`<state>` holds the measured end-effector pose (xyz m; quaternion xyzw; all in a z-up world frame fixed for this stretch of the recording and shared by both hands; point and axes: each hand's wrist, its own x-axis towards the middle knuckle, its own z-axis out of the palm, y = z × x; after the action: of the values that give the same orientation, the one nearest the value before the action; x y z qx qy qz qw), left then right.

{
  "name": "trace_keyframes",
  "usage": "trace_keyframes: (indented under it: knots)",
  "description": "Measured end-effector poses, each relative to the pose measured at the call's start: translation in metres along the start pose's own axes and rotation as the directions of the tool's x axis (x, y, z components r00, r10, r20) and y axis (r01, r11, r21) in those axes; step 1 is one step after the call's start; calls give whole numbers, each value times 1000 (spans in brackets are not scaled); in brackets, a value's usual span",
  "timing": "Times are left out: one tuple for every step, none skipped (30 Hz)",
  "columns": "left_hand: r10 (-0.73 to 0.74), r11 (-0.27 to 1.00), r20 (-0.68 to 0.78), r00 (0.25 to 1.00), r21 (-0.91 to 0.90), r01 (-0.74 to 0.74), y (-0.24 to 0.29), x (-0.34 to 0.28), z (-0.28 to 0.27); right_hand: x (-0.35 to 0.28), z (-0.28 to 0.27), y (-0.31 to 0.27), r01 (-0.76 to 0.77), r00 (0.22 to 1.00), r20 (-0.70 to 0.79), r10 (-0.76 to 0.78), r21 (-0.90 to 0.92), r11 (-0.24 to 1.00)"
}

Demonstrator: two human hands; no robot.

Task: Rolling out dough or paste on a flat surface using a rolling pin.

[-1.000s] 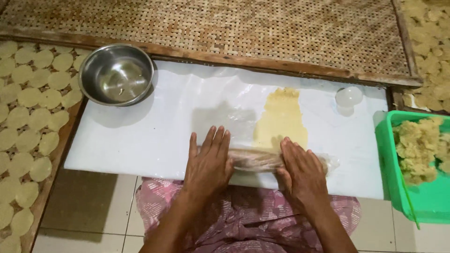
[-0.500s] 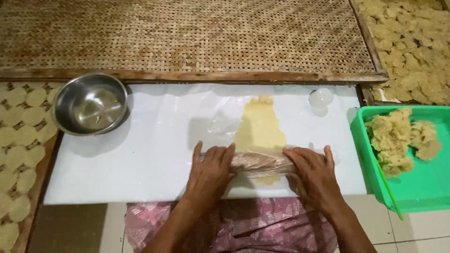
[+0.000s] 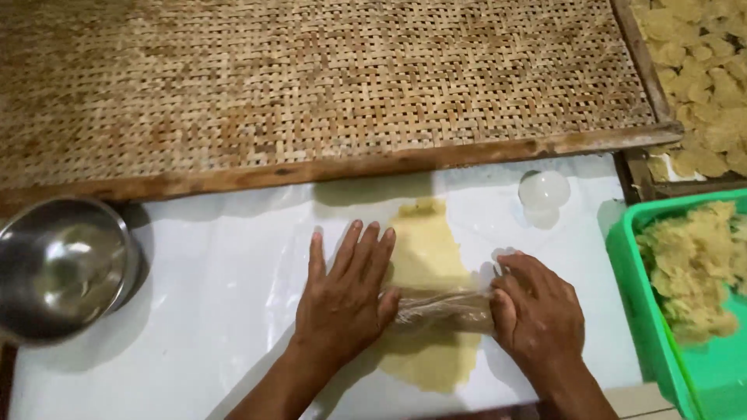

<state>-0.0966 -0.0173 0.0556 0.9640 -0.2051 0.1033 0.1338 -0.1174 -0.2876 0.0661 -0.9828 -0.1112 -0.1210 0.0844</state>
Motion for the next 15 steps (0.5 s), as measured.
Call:
trace_keyframes:
  knots:
    - [1,1000,8,1000,-6,-1,-3,9,-1,6,1,3,-5,1000,8,5,-1,1000]
    - [28,998,13,1000,49,-28,-6,18,-2,12,2,6,-25,1000,18,24,27,999]
    - [54,993,26,998,100,-56,-7,25,-3,16,2,9,-48,998,36,46,54,997]
    - [55,994,39,998,89,-58,-9,32,-2,23,1,10,-57,997,50,54,51,997]
    - [56,996,42,998,70,-59,-12,39,-1,31,2,11,-55,998,31,52,82,995]
    - [57,997,45,997,52,-59,-15,46,-2,39,2,12,-52,999,11,51,113,992]
    - [59,997,51,997,45,-61,-19,53,1,45,4,15,-58,998,17,56,111,992]
    - [79,993,52,996,81,-83,-21,60,3,50,5,18,-69,997,41,65,88,994]
    - [103,987,48,994,119,-108,-24,67,4,55,6,21,-79,995,59,75,64,995]
    - [108,987,48,993,116,-113,-26,74,7,61,9,25,-84,995,58,81,60,995]
    - [103,989,-1,995,110,-102,-28,83,8,67,11,28,-71,996,48,69,28,997]
    - [97,991,-50,994,103,-91,-29,89,7,73,11,30,-57,998,39,58,-4,998]
    - [102,989,-63,993,111,-95,-32,96,12,79,14,35,-55,998,23,55,-5,998]
    - [111,992,-83,990,72,-106,-35,103,15,83,16,38,21,998,-51,-21,-12,1000]
    - [116,993,-103,988,31,-114,-36,106,17,86,17,41,98,988,-120,-100,-26,995]
